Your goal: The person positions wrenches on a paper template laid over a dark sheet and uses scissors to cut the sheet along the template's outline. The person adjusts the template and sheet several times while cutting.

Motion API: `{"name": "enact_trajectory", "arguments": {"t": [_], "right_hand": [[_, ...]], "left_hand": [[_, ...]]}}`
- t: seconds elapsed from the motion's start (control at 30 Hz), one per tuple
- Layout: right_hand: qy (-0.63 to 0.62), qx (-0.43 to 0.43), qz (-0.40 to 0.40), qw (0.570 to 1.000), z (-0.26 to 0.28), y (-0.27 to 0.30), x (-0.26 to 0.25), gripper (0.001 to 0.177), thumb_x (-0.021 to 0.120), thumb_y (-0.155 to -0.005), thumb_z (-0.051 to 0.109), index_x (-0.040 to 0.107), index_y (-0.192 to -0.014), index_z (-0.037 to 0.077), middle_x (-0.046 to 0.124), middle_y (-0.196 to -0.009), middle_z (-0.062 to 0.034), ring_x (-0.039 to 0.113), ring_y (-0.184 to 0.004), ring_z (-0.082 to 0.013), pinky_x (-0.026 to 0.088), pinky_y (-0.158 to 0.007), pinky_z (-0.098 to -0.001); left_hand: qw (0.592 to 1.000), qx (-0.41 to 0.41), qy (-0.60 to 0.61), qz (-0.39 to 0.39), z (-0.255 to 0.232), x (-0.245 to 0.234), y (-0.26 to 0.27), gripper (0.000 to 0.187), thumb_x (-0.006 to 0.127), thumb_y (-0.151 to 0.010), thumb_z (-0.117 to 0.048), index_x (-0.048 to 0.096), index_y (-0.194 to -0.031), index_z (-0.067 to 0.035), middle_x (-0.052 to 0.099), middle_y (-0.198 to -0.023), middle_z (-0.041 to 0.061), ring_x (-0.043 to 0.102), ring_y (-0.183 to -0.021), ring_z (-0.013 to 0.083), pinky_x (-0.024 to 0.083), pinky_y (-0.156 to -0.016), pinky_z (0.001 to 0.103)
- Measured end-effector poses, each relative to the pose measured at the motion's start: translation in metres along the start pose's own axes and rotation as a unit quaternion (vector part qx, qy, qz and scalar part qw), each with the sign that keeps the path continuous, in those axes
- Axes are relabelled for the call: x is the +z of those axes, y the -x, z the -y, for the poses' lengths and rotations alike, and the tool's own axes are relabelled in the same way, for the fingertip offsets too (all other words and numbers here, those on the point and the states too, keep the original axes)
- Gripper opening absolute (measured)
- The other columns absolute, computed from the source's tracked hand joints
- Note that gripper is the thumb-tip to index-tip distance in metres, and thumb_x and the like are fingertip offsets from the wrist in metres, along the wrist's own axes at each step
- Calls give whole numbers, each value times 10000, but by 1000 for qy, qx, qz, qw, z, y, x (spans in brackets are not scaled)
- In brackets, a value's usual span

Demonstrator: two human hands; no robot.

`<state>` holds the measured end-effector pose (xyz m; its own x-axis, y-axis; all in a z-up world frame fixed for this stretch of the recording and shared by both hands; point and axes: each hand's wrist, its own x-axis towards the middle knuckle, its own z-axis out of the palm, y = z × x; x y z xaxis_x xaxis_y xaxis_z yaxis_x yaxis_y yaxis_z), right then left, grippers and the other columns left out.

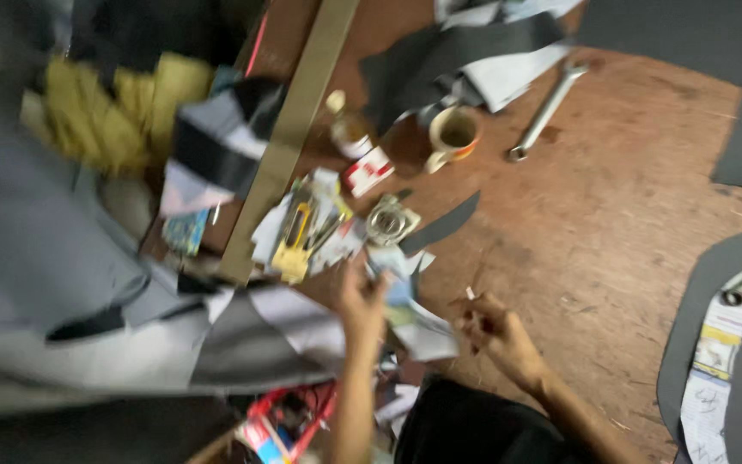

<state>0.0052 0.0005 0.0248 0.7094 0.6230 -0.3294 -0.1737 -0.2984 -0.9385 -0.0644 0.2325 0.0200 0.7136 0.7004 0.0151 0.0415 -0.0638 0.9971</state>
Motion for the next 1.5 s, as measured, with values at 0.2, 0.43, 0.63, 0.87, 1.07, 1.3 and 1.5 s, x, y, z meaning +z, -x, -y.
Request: {"name": "enact_trajectory", "arguments": {"t": [0.2, 0.43, 0.63, 0.87, 1.07, 1.3, 1.5], "right_hand": [[42, 61, -4, 997, -28, -10, -14, 286, 646, -916, 78, 726, -1186, 32, 713, -892, -36, 587, -589, -118, 509, -540, -292], [41, 88, -29, 995, -42, -13, -7, 246, 672, -923, 92, 758, -1137, 7, 613, -771, -53, 594, -550, -146, 504, -512, -317], [34, 131, -67, 989, -51, -17, -10, 289, 654, -914, 135, 737, -1165, 19, 695, -775, -57, 603, -536, -146, 506, -502, -321], [82, 107, -26, 990, -54, -7, -2, 282, 647, -945, 161, 752, -1168, 26, 667, -781, -76, 595, -544, -132, 516, -523, -303], [75, 101, -35, 991, -29, -5, -5, 252, 638, -937, 122, 763, -1129, 17, 687, -826, -70, 601, -555, -130, 520, -538, -299], [75, 112, -31, 990, -27, -1, -5, 248, 629, -963, 130, 773, -1129, 15, 690, -837, -95, 597, -549, -147, 514, -544, -306], [51, 137, -67, 987, -24, 11, 4, 246, 634, -976, 113, 762, -1166, 22, 687, -809, -136, 589, -578, -160, 503, -568, -311]], "left_hand": [[998, -33, 42, -21, 32, -90, -134, 618, 751, -863, -25, 524, -1437, -10, 647, -1350, 140, 667, -1156, 201, 551, -980, 317], [908, 143, -395, -9, 74, -125, -222, 751, 632, -788, 88, 487, -1514, -35, 610, -1434, 254, 606, -1292, 427, 478, -1067, 461], [846, -39, -530, 50, 68, -128, -134, 1079, 888, -664, -359, 328, -1577, -222, 540, -1394, 244, 526, -1259, 500, 362, -1011, 687], [835, -98, -538, 66, 23, -122, -121, 1102, 864, -658, -304, 279, -1592, -289, 545, -1368, 189, 517, -1258, 457, 386, -1037, 660], [765, 29, -641, 51, -20, -140, -130, 1045, 830, -626, -142, 385, -1559, -295, 605, -1298, 228, 466, -1265, 534, 330, -997, 695], [748, 13, -662, 51, -109, -206, -144, 872, 822, -763, -76, 517, -1560, -256, 696, -1174, 207, 625, -1144, 412, 358, -1095, 591], [927, 159, -341, -4, -85, -164, -130, 868, 892, -700, -188, 501, -1472, -120, 684, -1327, 197, 690, -1152, 337, 545, -968, 420]]}}
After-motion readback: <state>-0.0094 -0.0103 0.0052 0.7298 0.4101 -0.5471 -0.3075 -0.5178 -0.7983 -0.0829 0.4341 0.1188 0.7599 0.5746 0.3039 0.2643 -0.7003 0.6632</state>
